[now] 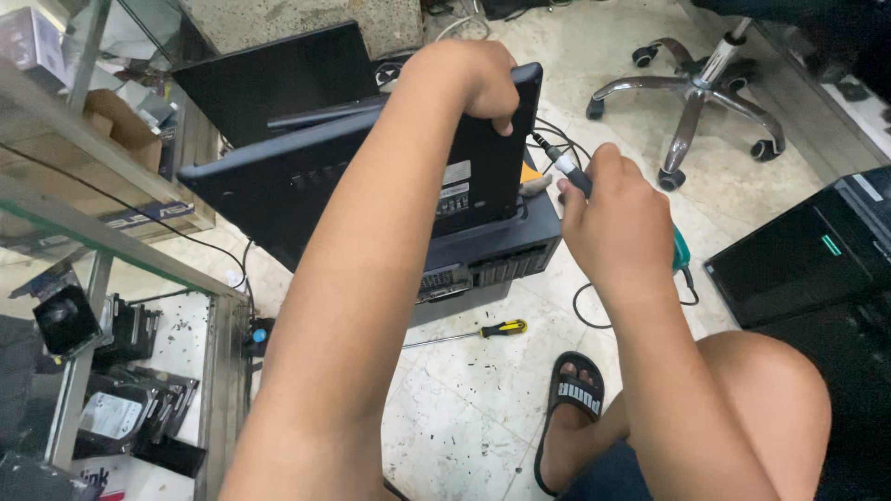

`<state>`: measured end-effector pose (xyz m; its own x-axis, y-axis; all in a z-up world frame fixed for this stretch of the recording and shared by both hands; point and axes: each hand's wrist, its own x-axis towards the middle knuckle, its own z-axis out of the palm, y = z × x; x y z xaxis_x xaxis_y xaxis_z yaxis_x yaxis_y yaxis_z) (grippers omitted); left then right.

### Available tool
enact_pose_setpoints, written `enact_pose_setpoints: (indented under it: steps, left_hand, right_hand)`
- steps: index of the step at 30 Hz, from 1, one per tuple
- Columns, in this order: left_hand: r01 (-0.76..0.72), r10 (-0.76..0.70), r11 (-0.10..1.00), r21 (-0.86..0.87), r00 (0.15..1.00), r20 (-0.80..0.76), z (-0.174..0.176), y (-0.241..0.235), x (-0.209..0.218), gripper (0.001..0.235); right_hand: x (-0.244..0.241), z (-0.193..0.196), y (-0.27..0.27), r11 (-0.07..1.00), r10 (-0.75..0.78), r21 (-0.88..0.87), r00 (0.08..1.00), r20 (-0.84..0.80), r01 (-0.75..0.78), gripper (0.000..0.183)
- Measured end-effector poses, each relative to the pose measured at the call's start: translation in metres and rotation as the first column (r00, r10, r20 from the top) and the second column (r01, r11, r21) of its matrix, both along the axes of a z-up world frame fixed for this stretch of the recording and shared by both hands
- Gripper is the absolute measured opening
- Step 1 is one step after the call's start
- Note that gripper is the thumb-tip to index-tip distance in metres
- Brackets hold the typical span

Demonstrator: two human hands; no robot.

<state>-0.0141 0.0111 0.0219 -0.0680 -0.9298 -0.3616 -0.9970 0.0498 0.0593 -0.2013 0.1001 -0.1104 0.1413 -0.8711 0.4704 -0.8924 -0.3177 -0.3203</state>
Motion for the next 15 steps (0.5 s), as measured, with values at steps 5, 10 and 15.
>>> enact_pose_setpoints:
  steps: [5,10,15]
  left_hand:
    - [-0.003,0.003,1.000,-0.006,1.000,-0.031,0.004,0.006,-0.001,0.070]
    - [0.001,-0.008,0.999,-0.045,0.988,-0.154,-0.019,-0.010,0.008,0.052]
    - [0.027,-0.040,0.997,-0.073,0.982,-0.182,-0.018,-0.013,0.010,0.039]
  right_hand:
    - [0.004,0.010,0.005,0.998,0.008,0.064,0.999,-0.035,-0.006,0.033]
    - [0.002,0.004,0.004,0.996,0.039,0.078,0.998,0.047,-0.043,0.039]
    - [-0.002,-0.002,-0.008,0.999,-0.018,-0.053,0.991,-0.135,0.011,0.037]
